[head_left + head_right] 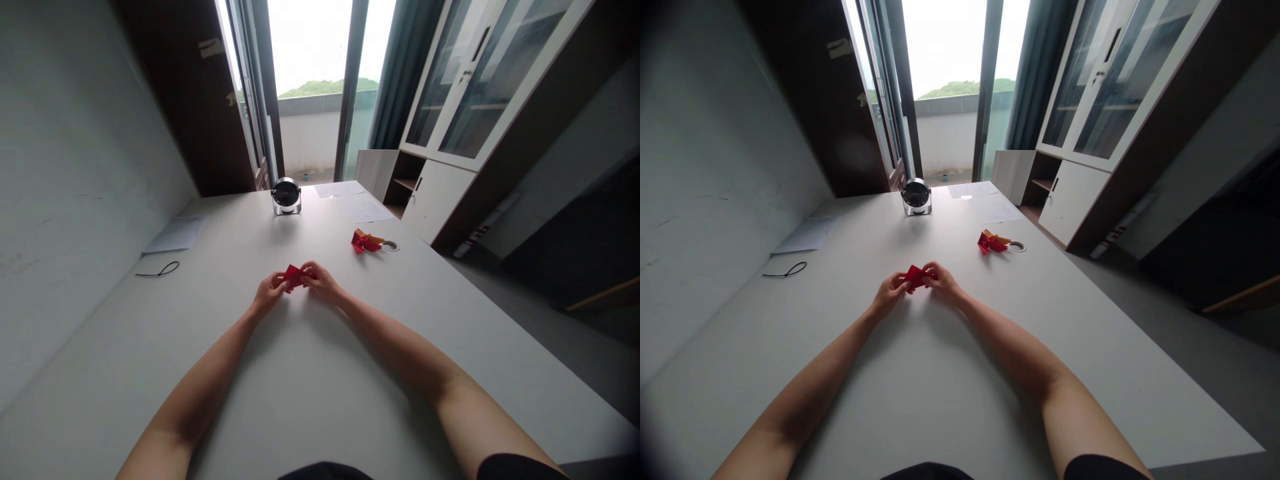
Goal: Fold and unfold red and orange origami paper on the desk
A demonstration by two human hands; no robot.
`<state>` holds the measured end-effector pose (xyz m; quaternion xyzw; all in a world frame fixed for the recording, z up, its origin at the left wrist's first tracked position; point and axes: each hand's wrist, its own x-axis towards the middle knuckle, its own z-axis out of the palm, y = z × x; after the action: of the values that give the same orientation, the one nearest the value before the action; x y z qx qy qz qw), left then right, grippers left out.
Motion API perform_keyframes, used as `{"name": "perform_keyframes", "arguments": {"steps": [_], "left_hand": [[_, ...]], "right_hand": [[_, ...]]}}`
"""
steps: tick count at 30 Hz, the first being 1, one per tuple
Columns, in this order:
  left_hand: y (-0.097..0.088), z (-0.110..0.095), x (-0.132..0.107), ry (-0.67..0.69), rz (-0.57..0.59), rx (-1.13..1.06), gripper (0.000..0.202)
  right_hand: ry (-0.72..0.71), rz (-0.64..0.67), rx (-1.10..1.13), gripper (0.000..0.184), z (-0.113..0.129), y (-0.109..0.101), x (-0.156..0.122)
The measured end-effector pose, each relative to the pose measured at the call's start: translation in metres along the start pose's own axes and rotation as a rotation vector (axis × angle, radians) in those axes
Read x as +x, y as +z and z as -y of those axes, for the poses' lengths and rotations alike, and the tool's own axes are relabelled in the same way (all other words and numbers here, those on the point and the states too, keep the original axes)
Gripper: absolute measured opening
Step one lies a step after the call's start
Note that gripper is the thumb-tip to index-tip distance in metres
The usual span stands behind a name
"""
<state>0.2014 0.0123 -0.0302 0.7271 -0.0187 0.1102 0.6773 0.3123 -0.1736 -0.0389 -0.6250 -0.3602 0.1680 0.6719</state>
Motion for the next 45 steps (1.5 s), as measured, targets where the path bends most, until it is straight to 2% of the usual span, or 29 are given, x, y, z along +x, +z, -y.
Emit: {"name": "perform_keyframes", "arguments": {"steps": [3,9,16,25,45], "left_hand": [[-0.001,0.003,0.001,-0.009,-0.021,-0.018,0.053],[0.001,0.001,-0.001,-0.057,-0.023,-0.027,0.065],[0.003,-0.008,-0.005,-0.085,0.018,-0.045,0.066],[0.003,-0.007,-0.006,-0.060,0.067,0.065,0.044],[0.002,-0.010,-0.006,-0.017,0.027,0.267,0.034]], "right_hand": [[0.004,0.029,-0.046,0.035,-0.002,-0.001,0.000],[0.013,0.033,-0.097,0.029,-0.003,0.001,0.000],[0.041,0.045,-0.197,0.028,0.007,0.001,-0.003],[0.031,0.032,-0.257,0.026,0.012,0.003,-0.005],[0.026,0.058,-0.398,0.032,0.020,0.003,-0.007]]}}
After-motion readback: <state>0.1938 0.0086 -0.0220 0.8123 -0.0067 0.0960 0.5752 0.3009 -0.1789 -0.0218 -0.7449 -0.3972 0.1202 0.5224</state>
